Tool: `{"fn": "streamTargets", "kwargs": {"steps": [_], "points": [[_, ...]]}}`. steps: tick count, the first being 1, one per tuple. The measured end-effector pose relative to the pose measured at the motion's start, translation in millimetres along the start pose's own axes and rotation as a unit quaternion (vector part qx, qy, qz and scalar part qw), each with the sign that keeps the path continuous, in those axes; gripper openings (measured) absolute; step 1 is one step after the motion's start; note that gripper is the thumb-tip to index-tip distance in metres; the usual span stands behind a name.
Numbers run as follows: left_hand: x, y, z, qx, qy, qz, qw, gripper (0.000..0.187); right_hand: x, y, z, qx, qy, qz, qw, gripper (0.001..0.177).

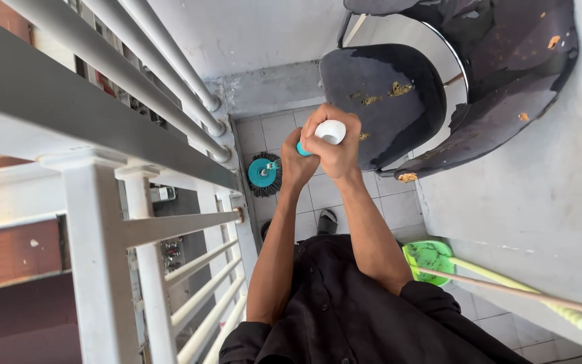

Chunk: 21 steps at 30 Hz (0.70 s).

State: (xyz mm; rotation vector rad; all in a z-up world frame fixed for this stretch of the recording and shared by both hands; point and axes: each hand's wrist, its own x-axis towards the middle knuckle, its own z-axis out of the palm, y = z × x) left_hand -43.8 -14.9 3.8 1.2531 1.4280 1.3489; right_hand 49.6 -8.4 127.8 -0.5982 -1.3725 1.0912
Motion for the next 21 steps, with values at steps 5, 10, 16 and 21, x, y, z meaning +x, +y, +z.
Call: {"fn": "streamTargets", "kwargs": {"steps": [5,10,16,21], "points": [[4.3,12.8,24.6,-0.007,-0.002,-0.004,1.0,0.018,6.1,-6.0,-25.4,-0.019,-0.008,0.017,1.0,0.01],[6.3,13.4,49.0,0.01,0.002,-0.018,1.0,0.019,10.7,-14.3,-46.2,-0.053,-0.015,0.022,0.998,0.01],[8.8,21.2,73.3,-0.024,-0.001,-0.024,0.999,0.028,15.4,-15.7,-67.9,-0.093,-0.032,0.017,0.995,0.012],[14.2,16.2,85.4,-0.068,-0.027,-0.022,0.997,0.036,21.2,-15.3,-72.6,-0.125,-0.044,0.005,0.991,0.01]]}}
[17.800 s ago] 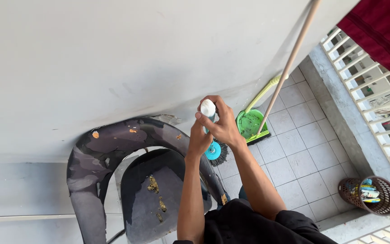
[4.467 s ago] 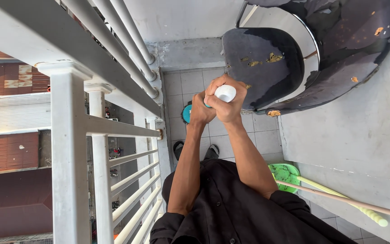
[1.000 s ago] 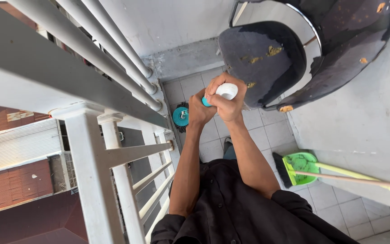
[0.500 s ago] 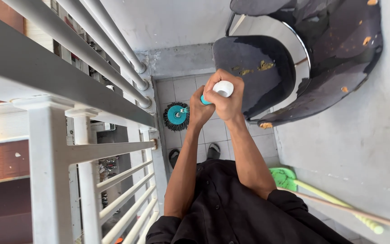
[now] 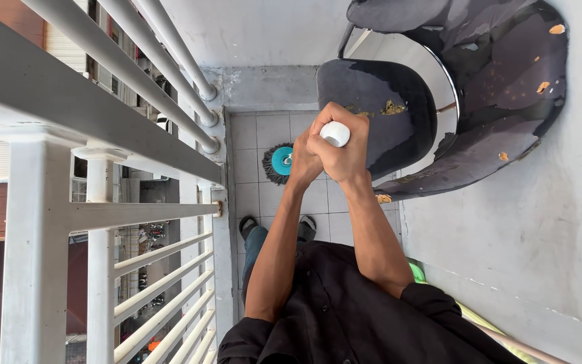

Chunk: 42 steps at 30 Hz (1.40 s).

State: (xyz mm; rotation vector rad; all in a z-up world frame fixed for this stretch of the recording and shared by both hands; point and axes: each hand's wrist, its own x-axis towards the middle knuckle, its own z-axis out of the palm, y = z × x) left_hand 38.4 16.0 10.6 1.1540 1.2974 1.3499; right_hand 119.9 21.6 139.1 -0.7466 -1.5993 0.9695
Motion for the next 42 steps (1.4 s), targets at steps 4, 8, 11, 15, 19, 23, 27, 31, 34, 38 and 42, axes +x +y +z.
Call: {"fn": "streamTargets", "kwargs": {"steps": [4,8,11,15,19,23,27,31,34,38,42], "points": [[6.3,-2.9,1.7,-0.015,-0.009,0.002,1.0,0.039,4.6,2.7,0.1,-0.017,0.0,0.006,1.0,0.01],[15.2,-6.8,-5.3,0.0,-0.021,0.006,1.0,0.047,10.0,7.3,7.4,-0.026,0.005,-0.001,1.0,0.009],[18.5,-20.6,-12.8,0.054,-0.03,0.015,0.998,0.042,8.4,10.7,14.7,-0.025,0.015,-0.014,0.999,0.009],[24.1,-29.3,-25.6,0.144,-0.037,0.013,0.989,0.041,5.4,18.9,25.5,0.011,0.033,-0.02,0.999,0.008],[22.7,-42.5,-35.6,0.123,-0.009,0.021,0.992,0.034,6.0,16.5,38.9,0.038,0.045,-0.022,0.998,0.008],[16.5,-28.9,-45.6,0.111,-0.012,0.026,0.993,0.033,3.7,8.7,49.2,0.069,0.049,-0.027,0.996,0.008],[13.6,-21.3,-59.9,0.117,-0.014,0.03,0.993,0.033,2.8,11.6,60.0,0.116,0.058,-0.025,0.991,0.009],[10.5,-10.4,-73.3,0.126,-0.012,0.004,0.992,0.031,2.2,12.7,69.4,0.143,0.061,-0.027,0.987,0.011],[8.7,-4.5,-81.7,0.122,-0.008,0.024,0.992,0.033,1.8,13.5,74.7,0.175,0.061,-0.025,0.982,0.011],[8.5,3.3,-91.3,0.15,-0.009,0.015,0.989,0.032,2.8,16.5,79.8,0.202,0.067,-0.031,0.977,0.011],[8.7,12.3,-97.9,0.177,-0.009,0.016,0.984,0.032,1.5,22.9,81.2,0.234,0.078,-0.026,0.969,0.012]]}}
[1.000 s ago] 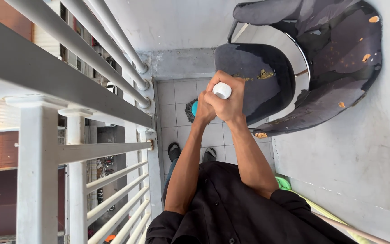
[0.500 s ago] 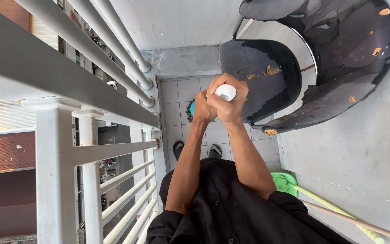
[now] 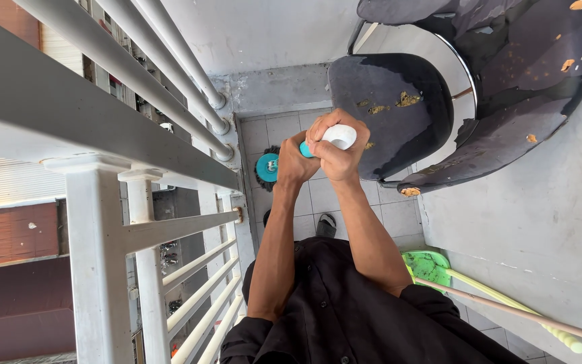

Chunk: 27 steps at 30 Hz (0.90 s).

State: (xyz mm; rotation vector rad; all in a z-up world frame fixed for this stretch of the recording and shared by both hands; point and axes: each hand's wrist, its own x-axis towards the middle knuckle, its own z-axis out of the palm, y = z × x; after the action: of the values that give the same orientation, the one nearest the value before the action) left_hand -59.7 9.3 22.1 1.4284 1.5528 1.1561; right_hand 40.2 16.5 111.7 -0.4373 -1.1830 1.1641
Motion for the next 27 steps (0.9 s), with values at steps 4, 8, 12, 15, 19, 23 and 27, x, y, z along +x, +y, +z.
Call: {"fn": "streamTargets", "kwargs": {"steps": [4,8,12,15,19,23,27], "points": [[1.1,-7.1,-1.6,0.022,0.002,0.001,1.0,0.03,-2.0,7.3,-2.9,0.014,0.009,-0.009,1.0,0.012],[3.5,-5.6,-2.4,0.032,-0.015,-0.024,0.999,0.03,-0.6,9.2,-5.5,0.03,0.011,-0.007,0.999,0.013],[4.3,-5.2,-0.1,-0.004,-0.011,0.004,1.0,0.028,1.6,8.4,-8.2,-0.003,0.001,-0.014,1.0,0.013],[6.2,-10.0,5.1,-0.024,-0.002,0.028,0.999,0.027,4.8,1.5,-5.5,-0.055,-0.001,-0.017,0.998,0.011],[6.2,-14.7,15.4,-0.028,0.014,0.033,0.999,0.025,6.8,-7.5,-3.6,-0.094,-0.012,-0.03,0.995,0.01],[7.4,-11.1,18.8,-0.035,0.014,0.018,0.999,0.027,10.0,-14.3,-3.5,-0.138,-0.018,-0.023,0.99,0.009],[9.2,-12.5,28.3,-0.072,-0.001,0.024,0.997,0.03,12.0,-17.1,-7.3,-0.176,-0.025,-0.017,0.984,0.008]]}}
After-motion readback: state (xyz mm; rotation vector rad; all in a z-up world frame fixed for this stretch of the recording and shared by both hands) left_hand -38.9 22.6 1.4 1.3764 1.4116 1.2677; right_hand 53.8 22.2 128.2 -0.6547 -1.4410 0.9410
